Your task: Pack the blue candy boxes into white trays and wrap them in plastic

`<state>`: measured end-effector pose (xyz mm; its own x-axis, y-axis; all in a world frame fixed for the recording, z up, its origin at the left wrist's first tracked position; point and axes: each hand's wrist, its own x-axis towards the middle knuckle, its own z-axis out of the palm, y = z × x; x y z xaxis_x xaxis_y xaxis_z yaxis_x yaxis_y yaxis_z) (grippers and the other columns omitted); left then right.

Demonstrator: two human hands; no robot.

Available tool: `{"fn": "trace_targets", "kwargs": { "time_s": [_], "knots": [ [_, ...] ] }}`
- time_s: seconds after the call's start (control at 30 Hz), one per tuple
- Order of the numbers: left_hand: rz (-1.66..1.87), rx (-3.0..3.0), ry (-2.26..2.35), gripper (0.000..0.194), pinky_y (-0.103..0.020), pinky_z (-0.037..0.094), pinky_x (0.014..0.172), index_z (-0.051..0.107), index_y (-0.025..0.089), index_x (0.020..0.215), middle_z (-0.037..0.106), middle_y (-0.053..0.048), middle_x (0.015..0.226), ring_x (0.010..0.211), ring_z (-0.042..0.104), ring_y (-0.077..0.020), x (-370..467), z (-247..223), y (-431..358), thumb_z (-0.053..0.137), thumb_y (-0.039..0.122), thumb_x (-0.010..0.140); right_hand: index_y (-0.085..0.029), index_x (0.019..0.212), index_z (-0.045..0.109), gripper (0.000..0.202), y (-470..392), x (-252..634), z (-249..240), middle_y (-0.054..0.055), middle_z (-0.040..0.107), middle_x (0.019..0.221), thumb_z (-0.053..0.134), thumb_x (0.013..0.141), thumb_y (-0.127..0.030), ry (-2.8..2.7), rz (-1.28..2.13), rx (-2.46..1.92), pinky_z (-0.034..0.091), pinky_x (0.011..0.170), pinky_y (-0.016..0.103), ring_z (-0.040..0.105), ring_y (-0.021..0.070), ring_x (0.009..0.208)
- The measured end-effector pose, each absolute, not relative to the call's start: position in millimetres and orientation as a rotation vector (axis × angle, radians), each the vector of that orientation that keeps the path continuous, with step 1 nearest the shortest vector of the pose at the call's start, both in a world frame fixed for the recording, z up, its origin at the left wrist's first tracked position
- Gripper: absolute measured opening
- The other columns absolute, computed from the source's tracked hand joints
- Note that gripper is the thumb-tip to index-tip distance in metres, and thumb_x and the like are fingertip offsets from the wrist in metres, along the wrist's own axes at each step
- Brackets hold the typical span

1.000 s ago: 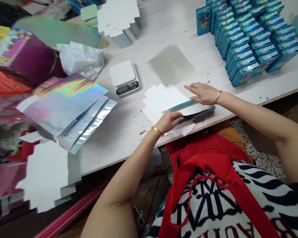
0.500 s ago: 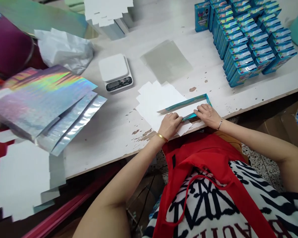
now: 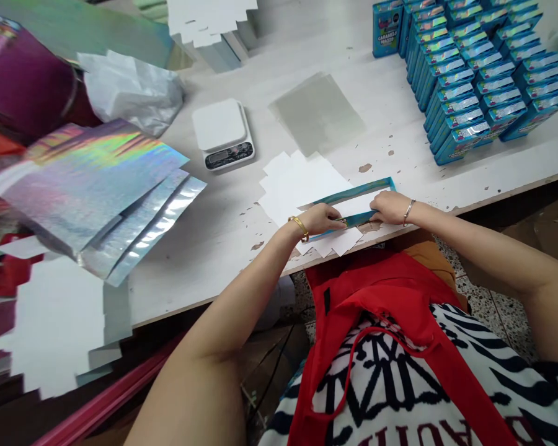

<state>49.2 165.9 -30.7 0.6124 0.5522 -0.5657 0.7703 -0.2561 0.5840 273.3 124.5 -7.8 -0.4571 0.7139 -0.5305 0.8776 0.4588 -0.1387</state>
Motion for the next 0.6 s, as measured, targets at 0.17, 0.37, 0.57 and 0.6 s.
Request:
{"fn": "trace_targets", "kwargs": {
  "time_s": [0.17, 0.37, 0.57, 0.6],
  "knots": [
    [-0.275, 1.764, 1.156, 0.019, -0.025, 0.04, 0.06, 0.067, 0.018, 0.075, 0.063, 0.002, 0.065, 0.063, 0.054, -0.0133, 52.2, -28.9, 164.2, 0.07, 0.034, 0.067, -0.012, 0.108, 0.073, 0.035, 139.0, 271.3, -1.0, 0.016, 0.07, 0.113, 0.058, 0.092, -0.039, 2.216, -0.693, 1.251, 0.04, 0.072, 0.03, 0.063, 0.0257, 0.102],
    [-0.127, 1.437, 0.958, 0.023, -0.031, 0.051, 0.079, 0.064, 0.016, 0.09, 0.069, -0.003, 0.082, 0.079, 0.064, -0.0146, 42.7, -38.5, 166.9, 0.069, 0.029, 0.072, -0.009, 0.107, 0.073, 0.039, 145.3, 273.9, -6.1, 0.018, 0.071, 0.11, 0.056, 0.092, -0.041, 2.212, -0.711, 1.234, 0.04, 0.072, 0.029, 0.063, 0.0256, 0.1],
    [-0.134, 1.5, 0.856, 0.022, -0.033, 0.053, 0.078, 0.065, 0.016, 0.093, 0.071, -0.005, 0.085, 0.078, 0.065, -0.0155, 34.2, -38.2, 174.7, 0.065, 0.031, 0.077, -0.014, 0.099, 0.075, 0.034, 152.5, 275.4, -13.2, 0.011, 0.073, 0.098, 0.06, 0.09, -0.042, 2.214, -0.782, 1.186, 0.039, 0.068, 0.027, 0.062, 0.0205, 0.087],
    [-0.115, 1.504, 0.858, 0.023, -0.033, 0.053, 0.077, 0.065, 0.016, 0.096, 0.072, -0.006, 0.087, 0.079, 0.066, -0.0156, 32.3, -39.2, 173.8, 0.064, 0.03, 0.078, -0.015, 0.098, 0.075, 0.032, 151.3, 275.3, -14.8, 0.011, 0.073, 0.097, 0.061, 0.089, -0.042, 2.225, -0.767, 1.198, 0.039, 0.068, 0.028, 0.062, 0.0202, 0.087]
  ]
}}
